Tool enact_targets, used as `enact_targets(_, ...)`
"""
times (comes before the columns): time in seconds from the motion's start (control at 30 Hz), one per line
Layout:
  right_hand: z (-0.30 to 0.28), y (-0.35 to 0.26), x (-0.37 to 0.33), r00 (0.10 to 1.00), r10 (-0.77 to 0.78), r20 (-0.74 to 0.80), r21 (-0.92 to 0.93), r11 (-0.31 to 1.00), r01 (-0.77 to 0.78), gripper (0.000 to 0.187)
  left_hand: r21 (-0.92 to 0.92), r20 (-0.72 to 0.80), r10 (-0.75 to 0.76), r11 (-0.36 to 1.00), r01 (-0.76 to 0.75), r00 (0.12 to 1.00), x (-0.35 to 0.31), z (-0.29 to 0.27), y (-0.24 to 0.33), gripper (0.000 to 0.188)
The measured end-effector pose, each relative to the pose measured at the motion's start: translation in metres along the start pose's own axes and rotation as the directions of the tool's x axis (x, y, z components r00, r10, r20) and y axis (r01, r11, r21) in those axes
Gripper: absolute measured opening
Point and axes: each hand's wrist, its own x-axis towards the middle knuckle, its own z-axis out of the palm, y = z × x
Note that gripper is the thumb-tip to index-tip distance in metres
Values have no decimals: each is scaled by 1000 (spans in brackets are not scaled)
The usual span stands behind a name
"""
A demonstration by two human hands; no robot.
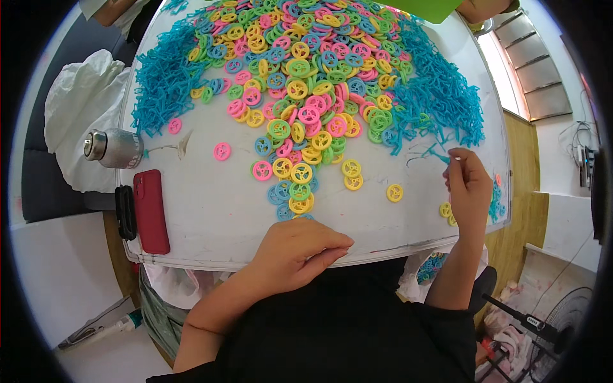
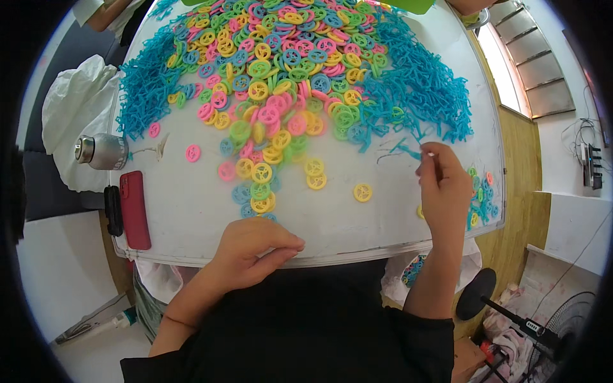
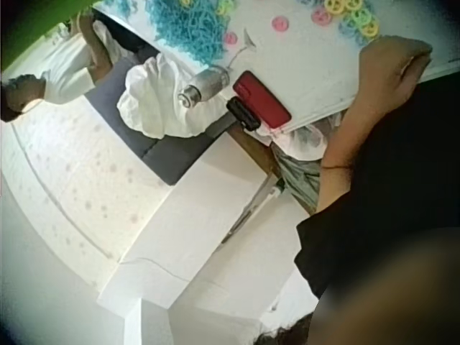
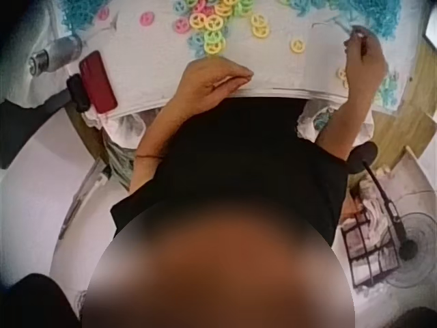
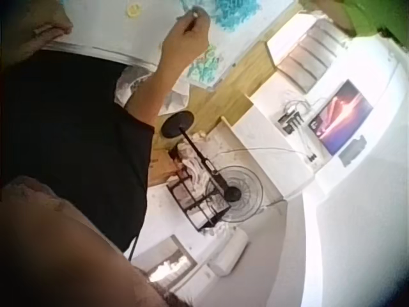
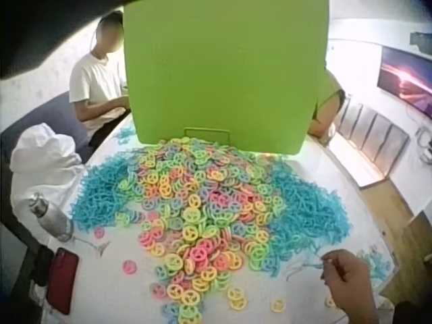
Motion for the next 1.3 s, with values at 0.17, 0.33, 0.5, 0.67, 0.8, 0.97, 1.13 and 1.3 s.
enact_targets(0.17, -7, -2, -5, 918, 259, 302, 510, 769, -385, 21, 8, -22, -17, 1000, 17, 1000, 2, 1, 1, 15)
enact_targets(0.33, -5, -36, -55, 832, 16, 555, 501, 791, -349, 24, 192, -191, 60, 981, -23, 980, 3, -2, 10, 29)
enact_targets(0.5, 9, -62, -71, 700, -285, 654, 471, 878, -82, 15, 259, -57, 148, 957, -128, 987, 13, 3, 19, 44)
enact_targets(0.67, 25, -58, -70, 633, -511, 581, 573, 810, 127, 15, 112, -8, 46, 993, -44, 999, -7, 6, 3, 41)
enact_targets(0.8, 31, -55, -62, 653, -208, 728, 574, 706, -415, 20, 181, -38, 12, 984, -4, 999, -5, 4, 8, 32)
enact_targets(0.97, 53, -62, -37, 911, -271, 310, -51, 952, 300, 28, 171, -197, 11, 985, 24, 980, -5, -2, 4, 27)
enact_targets(1.13, 83, -70, -54, 893, -355, 278, -147, 902, 405, 30, 65, -244, -84, 993, 103, 966, -7, -4, 3, 25)
enact_targets(1.3, 81, -57, -60, 896, -378, 235, 7, 922, 387, 25, 9, -262, -109, 993, 115, 959, -10, -3, -1, 24)
